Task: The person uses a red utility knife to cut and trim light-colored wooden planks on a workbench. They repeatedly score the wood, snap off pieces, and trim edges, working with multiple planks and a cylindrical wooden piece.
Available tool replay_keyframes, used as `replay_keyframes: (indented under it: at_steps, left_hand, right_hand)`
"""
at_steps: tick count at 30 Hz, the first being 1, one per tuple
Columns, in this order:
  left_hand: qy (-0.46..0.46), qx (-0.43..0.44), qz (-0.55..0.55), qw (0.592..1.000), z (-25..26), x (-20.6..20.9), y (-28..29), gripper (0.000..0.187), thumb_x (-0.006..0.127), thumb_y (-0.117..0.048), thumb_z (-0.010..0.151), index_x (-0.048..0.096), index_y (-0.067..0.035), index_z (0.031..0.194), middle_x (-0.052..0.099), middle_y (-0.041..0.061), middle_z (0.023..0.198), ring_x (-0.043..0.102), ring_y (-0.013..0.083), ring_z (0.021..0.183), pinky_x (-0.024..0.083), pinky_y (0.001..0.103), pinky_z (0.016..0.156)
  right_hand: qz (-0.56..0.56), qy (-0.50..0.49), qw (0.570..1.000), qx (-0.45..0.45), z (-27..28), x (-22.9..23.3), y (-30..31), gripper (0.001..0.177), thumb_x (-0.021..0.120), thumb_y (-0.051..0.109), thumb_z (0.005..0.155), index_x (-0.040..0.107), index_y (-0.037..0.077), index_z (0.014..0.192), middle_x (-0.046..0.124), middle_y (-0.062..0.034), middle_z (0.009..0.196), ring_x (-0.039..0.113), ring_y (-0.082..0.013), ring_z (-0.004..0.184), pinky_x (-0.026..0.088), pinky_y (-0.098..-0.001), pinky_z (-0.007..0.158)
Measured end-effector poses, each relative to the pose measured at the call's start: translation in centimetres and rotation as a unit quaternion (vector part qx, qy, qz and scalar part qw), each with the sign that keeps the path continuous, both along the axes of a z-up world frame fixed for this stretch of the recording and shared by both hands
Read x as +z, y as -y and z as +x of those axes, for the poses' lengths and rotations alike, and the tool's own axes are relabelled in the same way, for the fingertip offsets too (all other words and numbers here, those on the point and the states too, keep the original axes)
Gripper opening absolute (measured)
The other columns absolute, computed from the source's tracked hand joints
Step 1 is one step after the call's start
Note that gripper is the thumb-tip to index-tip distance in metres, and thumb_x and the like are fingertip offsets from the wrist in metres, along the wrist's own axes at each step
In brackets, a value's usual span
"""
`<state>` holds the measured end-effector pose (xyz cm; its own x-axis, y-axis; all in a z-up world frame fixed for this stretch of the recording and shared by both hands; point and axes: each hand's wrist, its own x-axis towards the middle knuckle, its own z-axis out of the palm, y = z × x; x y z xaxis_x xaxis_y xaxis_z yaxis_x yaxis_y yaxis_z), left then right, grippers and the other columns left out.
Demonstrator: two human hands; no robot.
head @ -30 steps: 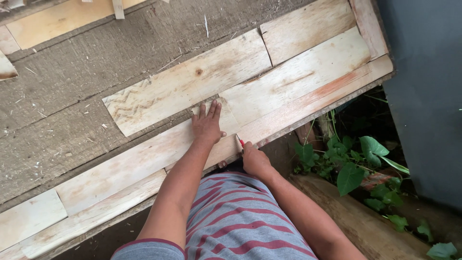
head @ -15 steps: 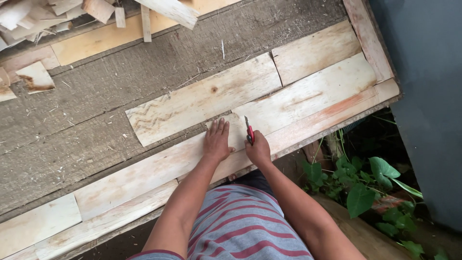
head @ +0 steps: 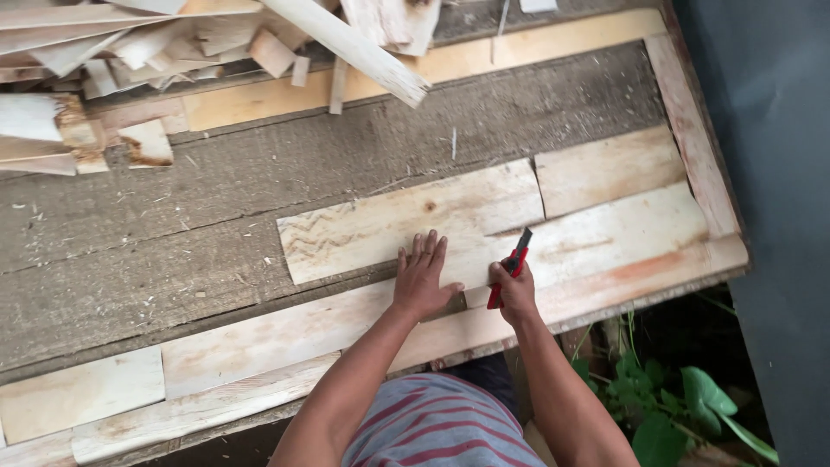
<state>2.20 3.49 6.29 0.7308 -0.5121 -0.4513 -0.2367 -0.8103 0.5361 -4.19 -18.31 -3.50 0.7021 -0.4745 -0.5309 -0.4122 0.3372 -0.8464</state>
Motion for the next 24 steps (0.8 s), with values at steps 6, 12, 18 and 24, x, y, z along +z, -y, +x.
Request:
replay_keyframes:
  at_steps: [6,12,18,24]
  left_hand:
    - [0.072,0.183,-0.115,0.974,5.5,-4.0,-2.6,0.083,0.065,-0.037,0.101,0.020,-0.011,0.166,-0.001,0.013,0.175,-0.003,0.0431,0.158,0.021,0.056,0.127]
    - [0.180,0.291,-0.115,0.932,10.6,-5.0,-9.6,0.087,0.075,-0.034,0.091,0.033,-0.004,0.160,0.009,0.019,0.173,0.013,0.0473,0.155,0.031,0.051,0.126]
    - [0.135,0.360,-0.081,0.919,15.7,-5.3,-14.7,0.087,0.066,-0.041,0.099,0.015,-0.018,0.166,-0.007,0.007,0.173,0.001,0.0423,0.157,0.051,0.052,0.114]
    - [0.149,0.346,0.098,0.921,19.7,-7.9,-17.3,0.091,0.060,-0.054,0.097,0.012,-0.023,0.168,-0.003,0.013,0.174,-0.006,0.0430,0.158,0.013,0.071,0.123]
  right_hand:
    - [0.029,0.033,0.997,0.059,9.9,-2.1,-4.4,0.023,0.073,0.003,0.090,0.052,0.009,0.098,0.051,-0.0059,0.069,0.056,-0.0214,0.057,0.051,-0.0352,0.051]
    - [0.018,0.086,0.985,0.148,19.9,1.0,-12.8,0.020,0.068,-0.006,0.089,0.049,0.003,0.091,0.052,-0.0079,0.064,0.056,-0.0198,0.056,0.050,-0.0335,0.055]
    - [-0.083,0.012,0.965,0.249,26.7,6.9,-19.0,0.017,0.071,0.005,0.090,0.057,0.003,0.100,0.060,-0.0095,0.074,0.064,-0.0191,0.065,0.054,-0.0354,0.064]
    - [-0.285,-0.059,0.877,0.382,31.3,0.9,-18.6,0.030,0.075,0.038,0.091,0.059,0.020,0.109,0.069,-0.0106,0.088,0.073,-0.0321,0.086,0.054,-0.0488,0.078]
